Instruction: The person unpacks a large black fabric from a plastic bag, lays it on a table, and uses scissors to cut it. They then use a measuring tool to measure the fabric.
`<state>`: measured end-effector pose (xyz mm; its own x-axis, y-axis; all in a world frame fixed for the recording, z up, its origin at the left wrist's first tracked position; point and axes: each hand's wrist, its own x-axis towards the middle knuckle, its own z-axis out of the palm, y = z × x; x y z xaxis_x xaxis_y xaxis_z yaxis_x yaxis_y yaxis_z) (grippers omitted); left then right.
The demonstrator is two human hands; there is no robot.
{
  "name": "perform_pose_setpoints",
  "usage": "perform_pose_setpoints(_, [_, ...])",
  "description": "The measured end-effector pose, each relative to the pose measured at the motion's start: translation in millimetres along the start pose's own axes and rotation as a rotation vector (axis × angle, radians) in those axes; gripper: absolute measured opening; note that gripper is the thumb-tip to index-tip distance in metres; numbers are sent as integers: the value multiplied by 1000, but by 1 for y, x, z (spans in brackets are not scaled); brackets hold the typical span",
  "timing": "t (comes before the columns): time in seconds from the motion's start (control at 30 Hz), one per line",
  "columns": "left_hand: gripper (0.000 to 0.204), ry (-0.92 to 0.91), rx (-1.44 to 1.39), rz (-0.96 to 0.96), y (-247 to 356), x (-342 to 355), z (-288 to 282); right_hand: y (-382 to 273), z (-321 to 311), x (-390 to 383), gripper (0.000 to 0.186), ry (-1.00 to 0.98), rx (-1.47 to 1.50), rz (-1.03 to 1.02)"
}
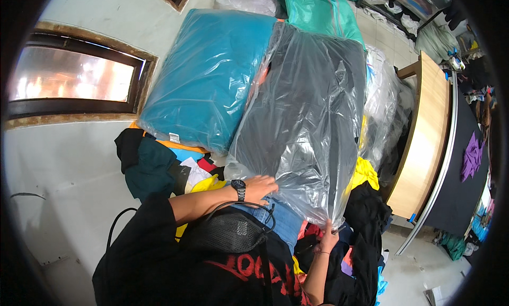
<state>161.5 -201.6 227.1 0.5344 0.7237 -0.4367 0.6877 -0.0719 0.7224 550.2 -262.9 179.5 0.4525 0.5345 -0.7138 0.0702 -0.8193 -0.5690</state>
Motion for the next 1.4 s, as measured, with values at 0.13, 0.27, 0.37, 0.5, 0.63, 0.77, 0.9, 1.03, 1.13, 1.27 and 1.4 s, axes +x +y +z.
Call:
perform_pose_setpoints(0.13, [39, 394, -25, 25, -12, 12, -13, 13, -31, -6, 42, 132, -83, 191])
perform_pose_setpoints(0.27, [43, 86, -313, -145, -26, 38, -15, -27, -16, -13, 25, -71, 147, 54])
perform_pose_setpoints(0.37, [54, 139, -462, 48, -19, 52, -2, -90, 38, -11, 15, -253, 220, -117])
perform_pose_setpoints(0.5, [63, 294, -609, 208, 4, 64, 8, -168, 128, -23, 35, -440, 390, -38])
perform_pose_setpoints(0.63, [48, 245, -563, -71, 0, 76, -9, -204, 198, -33, 30, -588, 387, -134])
perform_pose_setpoints(0.77, [36, 106, -864, -189, -28, 75, -26, -189, 217, -11, 29, -533, 315, -367])
perform_pose_setpoints(0.9, [44, 84, -1180, -256, -44, 71, -17, -140, 204, 16, 22, -563, 249, -66])
perform_pose_setpoints(1.03, [65, 126, -1211, -362, -46, 71, 2, -92, 201, 11, 18, -778, 80, -122])
perform_pose_setpoints(1.13, [74, 148, -1185, -469, -44, 70, 15, -78, 198, -4, 18, -848, 301, -45])
perform_pose_setpoints(1.27, [69, 286, -895, -441, -40, 72, 25, -81, 184, -21, 25, -903, 368, 91])
perform_pose_setpoints(1.4, [58, 399, -638, -370, -36, 77, 29, -81, 182, -27, 31, -985, 534, 202])
